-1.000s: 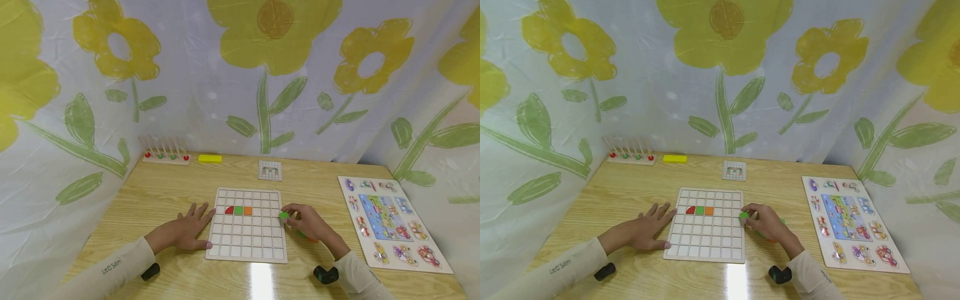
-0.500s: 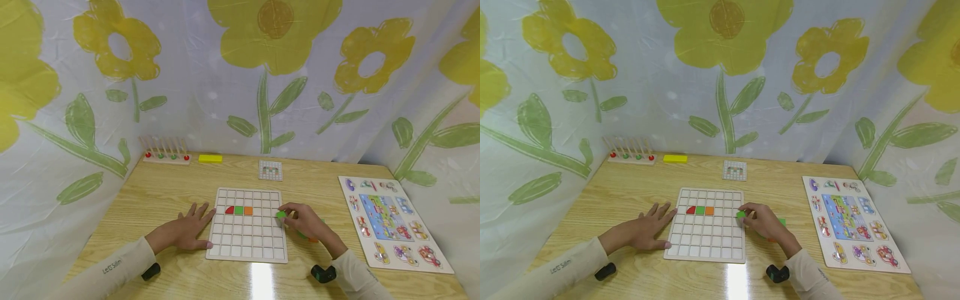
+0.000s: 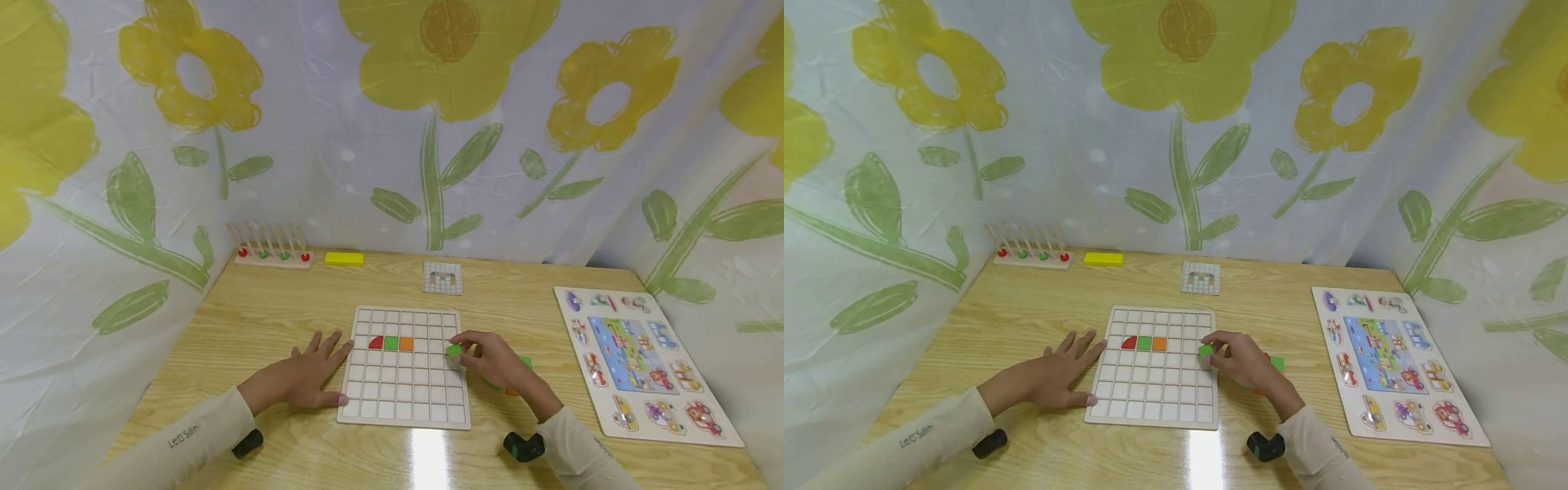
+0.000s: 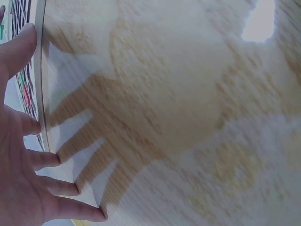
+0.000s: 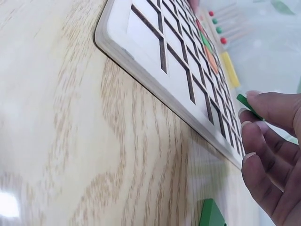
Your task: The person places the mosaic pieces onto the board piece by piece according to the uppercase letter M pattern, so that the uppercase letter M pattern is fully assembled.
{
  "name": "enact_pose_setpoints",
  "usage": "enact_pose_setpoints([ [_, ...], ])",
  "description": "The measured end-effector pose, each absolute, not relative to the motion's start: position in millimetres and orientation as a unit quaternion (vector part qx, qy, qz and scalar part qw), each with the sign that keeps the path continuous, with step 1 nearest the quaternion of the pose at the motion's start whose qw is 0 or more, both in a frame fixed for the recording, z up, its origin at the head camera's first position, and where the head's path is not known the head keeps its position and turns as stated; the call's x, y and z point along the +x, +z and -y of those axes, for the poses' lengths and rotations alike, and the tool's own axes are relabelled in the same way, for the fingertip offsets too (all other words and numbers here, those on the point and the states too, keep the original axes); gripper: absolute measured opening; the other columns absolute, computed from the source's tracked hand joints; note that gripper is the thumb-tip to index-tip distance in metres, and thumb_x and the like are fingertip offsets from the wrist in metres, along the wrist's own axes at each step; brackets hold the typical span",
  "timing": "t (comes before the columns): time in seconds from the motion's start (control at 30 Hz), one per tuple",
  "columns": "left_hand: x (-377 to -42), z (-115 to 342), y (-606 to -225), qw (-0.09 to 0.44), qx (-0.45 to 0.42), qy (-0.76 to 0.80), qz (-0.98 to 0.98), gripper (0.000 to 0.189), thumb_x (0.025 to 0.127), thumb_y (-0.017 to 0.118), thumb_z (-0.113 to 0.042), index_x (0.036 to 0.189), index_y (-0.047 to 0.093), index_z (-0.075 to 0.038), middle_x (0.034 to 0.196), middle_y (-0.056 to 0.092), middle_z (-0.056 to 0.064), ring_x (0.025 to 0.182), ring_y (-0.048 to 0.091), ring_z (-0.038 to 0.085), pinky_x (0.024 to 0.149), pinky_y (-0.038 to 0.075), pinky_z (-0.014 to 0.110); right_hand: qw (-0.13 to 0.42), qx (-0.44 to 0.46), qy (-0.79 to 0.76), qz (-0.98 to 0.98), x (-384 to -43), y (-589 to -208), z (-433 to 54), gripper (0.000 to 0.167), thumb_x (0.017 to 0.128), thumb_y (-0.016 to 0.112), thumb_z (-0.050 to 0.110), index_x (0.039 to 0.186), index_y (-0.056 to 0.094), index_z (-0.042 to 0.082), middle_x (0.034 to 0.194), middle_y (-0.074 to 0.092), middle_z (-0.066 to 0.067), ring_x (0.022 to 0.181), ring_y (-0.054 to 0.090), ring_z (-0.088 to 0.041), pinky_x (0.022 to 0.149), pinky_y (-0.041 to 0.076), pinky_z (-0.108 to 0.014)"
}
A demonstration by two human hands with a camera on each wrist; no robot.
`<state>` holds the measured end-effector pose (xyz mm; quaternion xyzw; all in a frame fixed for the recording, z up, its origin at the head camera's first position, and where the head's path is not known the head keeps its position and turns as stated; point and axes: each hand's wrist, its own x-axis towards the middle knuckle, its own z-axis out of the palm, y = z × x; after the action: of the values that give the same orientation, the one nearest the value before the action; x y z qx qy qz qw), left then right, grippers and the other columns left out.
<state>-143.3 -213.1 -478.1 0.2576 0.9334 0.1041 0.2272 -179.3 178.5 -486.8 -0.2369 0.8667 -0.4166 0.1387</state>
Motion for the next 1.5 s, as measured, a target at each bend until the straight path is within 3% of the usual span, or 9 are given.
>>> enact_pose_setpoints([
  [0.2, -143.3, 213.5, -479.1, 0.224, 0.258, 0.102, -0.934, 0.103, 0.09, 0.052, -0.074, 0.163, 0.012, -0.012, 0.167, 0.005, 0.025, 0.147, 0.008, 0.06, 0.098, 0.027, 0.083, 0.147, -0.237, -0.422, -0.863, -181.3, -488.1, -174.8, 0.031, 0.097, 0.067, 0.012, 0.127, 0.066, 0.004, 0.104, 0.065, -0.01, 0.063, 0.062, -0.014, 0.055, 0.05, -0.025],
  [0.6, -142.6, 213.2, -475.9, 0.226, 0.258, 0.109, -0.933, 0.102, 0.091, 0.054, -0.071, 0.163, 0.013, -0.011, 0.167, 0.005, 0.025, 0.147, 0.008, 0.061, 0.097, 0.026, 0.084, 0.131, -0.254, -0.401, -0.87, -183.3, -485.5, -168.8, 0.029, 0.098, 0.066, 0.013, 0.125, 0.068, 0.006, 0.098, 0.066, -0.004, 0.055, 0.047, -0.004, 0.051, 0.043, -0.022],
  [0.9, -142.8, 212.3, -476.1, 0.222, 0.258, 0.101, -0.935, 0.103, 0.09, 0.054, -0.072, 0.162, 0.014, -0.011, 0.167, 0.007, 0.025, 0.147, 0.01, 0.06, 0.098, 0.027, 0.083, 0.143, -0.256, -0.4, -0.868, -184.7, -485.0, -167.4, 0.031, 0.098, 0.066, 0.015, 0.128, 0.066, 0.007, 0.1, 0.065, -0.005, 0.058, 0.051, -0.005, 0.053, 0.044, -0.022],
  [1.5, -144.3, 212.7, -477.8, 0.226, 0.258, 0.1, -0.934, 0.102, 0.091, 0.054, -0.071, 0.162, 0.014, -0.011, 0.166, 0.007, 0.025, 0.147, 0.009, 0.061, 0.098, 0.027, 0.083, 0.128, -0.264, -0.395, -0.87, -191.2, -486.6, -159.2, 0.03, 0.097, 0.068, 0.021, 0.124, 0.068, 0.006, 0.097, 0.066, -0.003, 0.056, 0.047, -0.004, 0.052, 0.043, -0.023],
])
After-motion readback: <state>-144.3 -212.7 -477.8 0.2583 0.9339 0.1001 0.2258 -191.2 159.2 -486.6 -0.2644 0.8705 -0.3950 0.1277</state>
